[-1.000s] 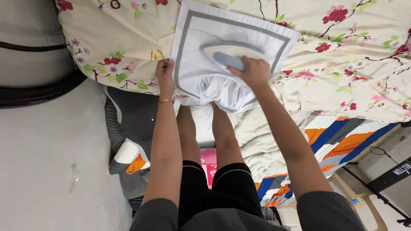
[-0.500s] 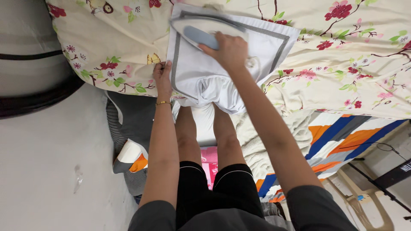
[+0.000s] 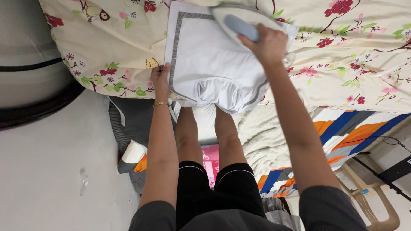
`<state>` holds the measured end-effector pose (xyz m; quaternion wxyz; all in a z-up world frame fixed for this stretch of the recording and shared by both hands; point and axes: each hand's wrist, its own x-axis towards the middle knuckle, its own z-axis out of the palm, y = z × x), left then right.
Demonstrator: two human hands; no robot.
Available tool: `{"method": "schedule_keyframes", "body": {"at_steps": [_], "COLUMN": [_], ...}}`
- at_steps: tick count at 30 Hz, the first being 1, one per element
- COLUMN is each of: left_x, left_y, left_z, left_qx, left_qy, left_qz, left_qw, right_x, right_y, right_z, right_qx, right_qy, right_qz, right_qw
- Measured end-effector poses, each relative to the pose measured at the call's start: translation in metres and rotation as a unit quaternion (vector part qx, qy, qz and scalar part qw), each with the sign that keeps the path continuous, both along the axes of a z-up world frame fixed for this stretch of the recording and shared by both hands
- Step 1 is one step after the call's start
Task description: The person irons a white shirt on a bed, smoothing the fabric and using an iron to remove wrinkles. After ironing, the person places the shirt on a hanger and buttons it up.
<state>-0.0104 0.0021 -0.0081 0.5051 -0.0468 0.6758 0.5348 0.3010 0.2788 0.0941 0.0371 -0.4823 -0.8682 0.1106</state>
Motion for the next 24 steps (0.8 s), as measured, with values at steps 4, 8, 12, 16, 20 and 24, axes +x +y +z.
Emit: {"method": "schedule_keyframes", "body": {"at_steps": [4,8,12,16,20,24], "left_x": [0.001,0.000,-0.001,0.000,-0.002,-0.002], "left_y": [0.000,0.003,0.003,0.001,0.006,0.008], "left_z": [-0.003,0.000,-0.003,-0.006,0.000,0.006], "left_qx": [-0.017,-0.009,0.011,-0.012,0.019,0.026], "left_qy": [0.020,0.012,-0.009,0.001,-0.030,-0.037], "left_qz": [-0.007,-0.010,-0.006,-0.001,0.006,0.011], "left_qw": [1.000,1.000,1.000,1.000,0.999,0.999], "right_x": [0.074,0.093,0.058,-0.008,-0.066,-0.068], "right_y": [0.008,0.004,-0.009,-0.039,-0.059,-0.062], "right_z": [0.004,0.003,-0.002,0.012,0.030,0.039], "right_qx": [0.011,0.009,-0.075,-0.093,-0.141,-0.181], "right_qy": [-0.055,-0.042,-0.022,0.008,0.024,0.019], "right_qz": [0.012,0.020,0.045,0.064,0.071,0.089], "right_qw": [0.998,0.999,0.996,0.994,0.987,0.979]}}
